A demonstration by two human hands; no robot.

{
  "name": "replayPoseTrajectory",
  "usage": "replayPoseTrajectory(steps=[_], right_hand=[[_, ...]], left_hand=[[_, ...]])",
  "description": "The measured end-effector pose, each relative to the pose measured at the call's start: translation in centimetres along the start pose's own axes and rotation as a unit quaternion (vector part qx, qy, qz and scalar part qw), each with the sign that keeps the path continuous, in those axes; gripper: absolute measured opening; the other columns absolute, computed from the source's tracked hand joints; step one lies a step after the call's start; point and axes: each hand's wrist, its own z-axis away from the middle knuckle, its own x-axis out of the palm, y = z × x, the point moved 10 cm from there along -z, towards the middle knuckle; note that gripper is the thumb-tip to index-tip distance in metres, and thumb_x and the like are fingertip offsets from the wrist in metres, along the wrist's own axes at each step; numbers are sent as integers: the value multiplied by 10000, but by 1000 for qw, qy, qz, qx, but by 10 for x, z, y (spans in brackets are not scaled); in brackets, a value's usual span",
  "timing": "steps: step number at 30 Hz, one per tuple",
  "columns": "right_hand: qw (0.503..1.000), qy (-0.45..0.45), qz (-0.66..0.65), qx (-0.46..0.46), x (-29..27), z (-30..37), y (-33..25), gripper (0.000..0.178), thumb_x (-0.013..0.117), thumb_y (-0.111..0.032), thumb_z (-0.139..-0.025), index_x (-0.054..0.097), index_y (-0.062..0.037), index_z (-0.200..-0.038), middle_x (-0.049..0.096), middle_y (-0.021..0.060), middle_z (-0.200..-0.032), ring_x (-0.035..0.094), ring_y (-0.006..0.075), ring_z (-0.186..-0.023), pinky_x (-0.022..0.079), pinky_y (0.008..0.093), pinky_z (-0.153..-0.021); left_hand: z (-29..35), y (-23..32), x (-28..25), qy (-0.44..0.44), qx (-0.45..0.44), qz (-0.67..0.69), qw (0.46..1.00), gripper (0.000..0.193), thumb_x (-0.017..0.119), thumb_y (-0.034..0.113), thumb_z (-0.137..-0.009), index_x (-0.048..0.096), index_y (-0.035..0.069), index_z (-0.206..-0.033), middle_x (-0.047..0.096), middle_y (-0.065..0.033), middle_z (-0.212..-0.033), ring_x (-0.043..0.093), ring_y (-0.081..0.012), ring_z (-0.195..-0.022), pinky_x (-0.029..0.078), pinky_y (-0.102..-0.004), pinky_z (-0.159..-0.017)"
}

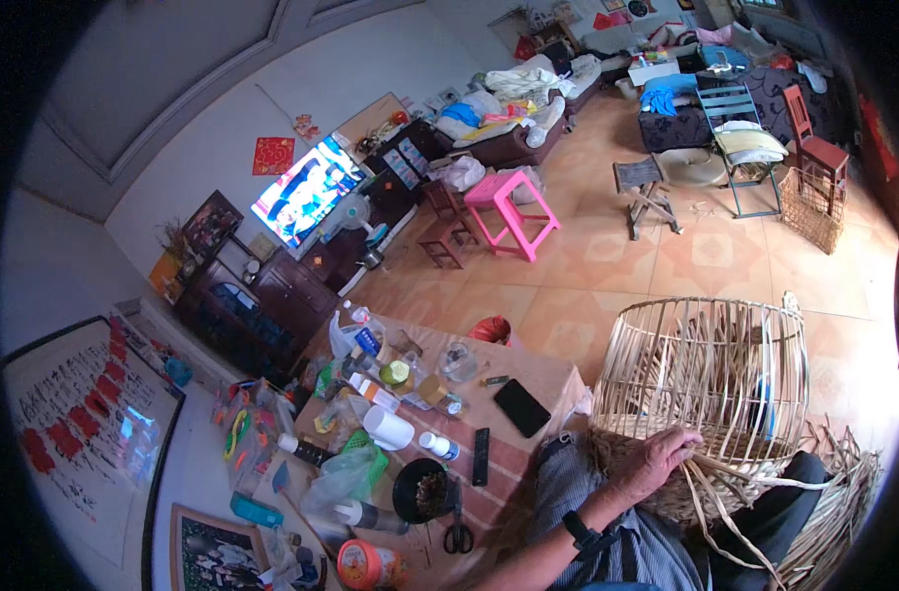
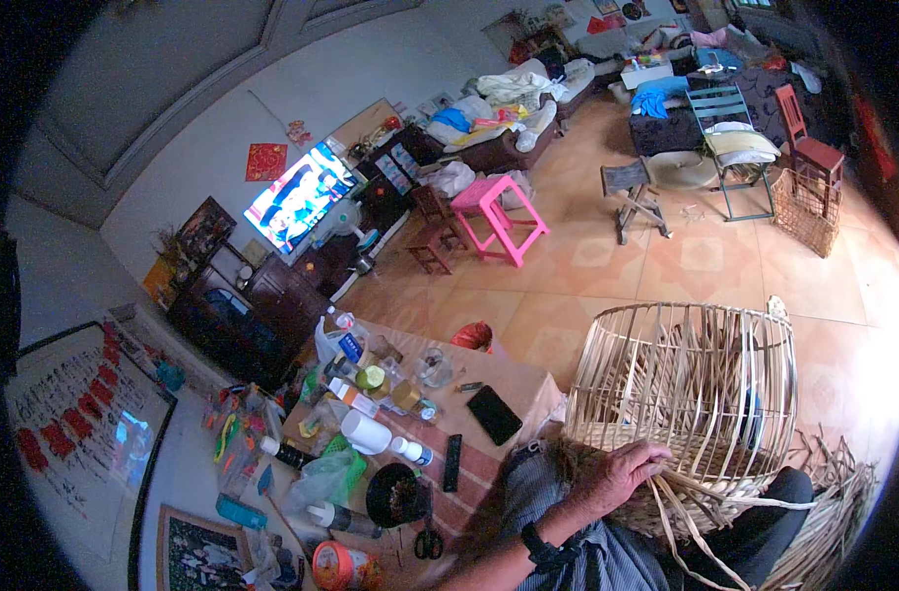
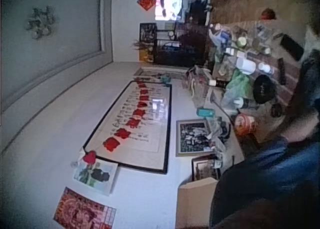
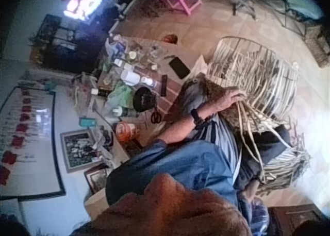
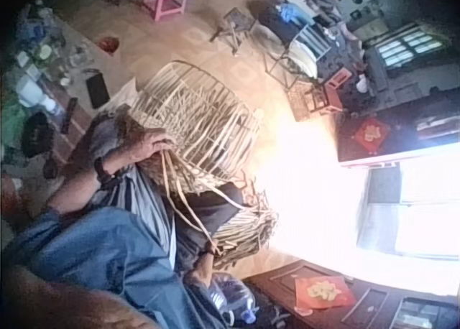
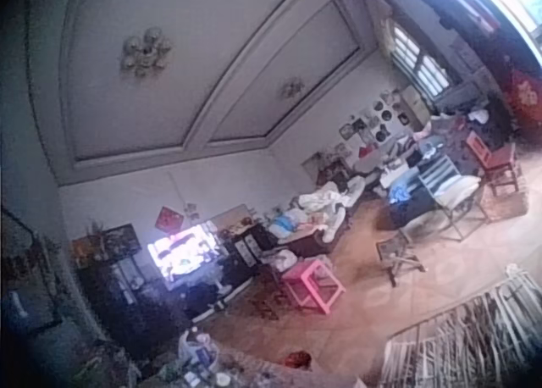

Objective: The recorder weaves a large basket using bamboo strips.

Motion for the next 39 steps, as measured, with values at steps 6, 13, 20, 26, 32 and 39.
replayPoseTrajectory(steps=[6, 13, 20, 26, 32, 39], right_hand=[[1000, -9, -4, -5, 8, -2, -7, 95, 636, -117, -947, 654, -25, -934, 600, 29, -920, 603, 155, -893, 498, 310, -754], [1000, -20, -9, -12, 20, -1, -16, 84, 635, -104, -940, 650, -22, -939, 594, 31, -948, 597, 153, -919, 496, 303, -772], [999, -29, -11, -26, 28, -2, -23, 74, 635, -91, -932, 647, -18, -943, 588, 33, -977, 590, 152, -944, 494, 295, -790], [999, -36, -16, -30, 35, -4, -28, 68, 634, -80, -926, 644, -16, -947, 583, 34, -1001, 585, 150, -966, 493, 289, -805], [998, -41, -26, -34, 44, -4, -32, 65, 633, -69, -919, 641, -13, -951, 578, 36, -1026, 580, 149, -988, 491, 282, -820], [997, -47, -45, -43, 44, -5, -37, 64, 632, -56, -912, 637, -10, -956, 572, 37, -1054, 573, 147, -1014, 489, 275, -837]], left_hand=[[0, -2, 2, 10, 16, 12, 1000, 220, 661, 113, -980, 626, 71, -1193, 691, -130, -1082, 699, -311, -1026, 562, -386, -894], [1, -6, 3, 8, 8, 11, 1000, 235, 666, 76, -966, 630, 63, -1199, 695, -131, -1093, 699, -306, -1034, 560, -379, -903], [1, -1, 1, 8, 9, 13, 1000, 231, 654, 77, -974, 627, 63, -1204, 700, -128, -1121, 697, -302, -1067, 558, -376, -921], [1, -6, 2, -7, -27, 14, 1000, 262, 659, 74, -974, 617, 68, -1233, 706, -125, -1107, 705, -294, -1046, 560, -368, -912], [1, -16, 7, -16, -104, 50, 993, 376, 667, 58, -962, 546, 66, -1318, 718, -139, -1051, 721, -309, -989, 575, -391, -862], [-9, -14, 0, -32, -113, 2, 993, 454, 728, 50, -901, 540, 44, -1314, 724, -185, -1120, 717, -329, -1058, 572, -411, -862]])
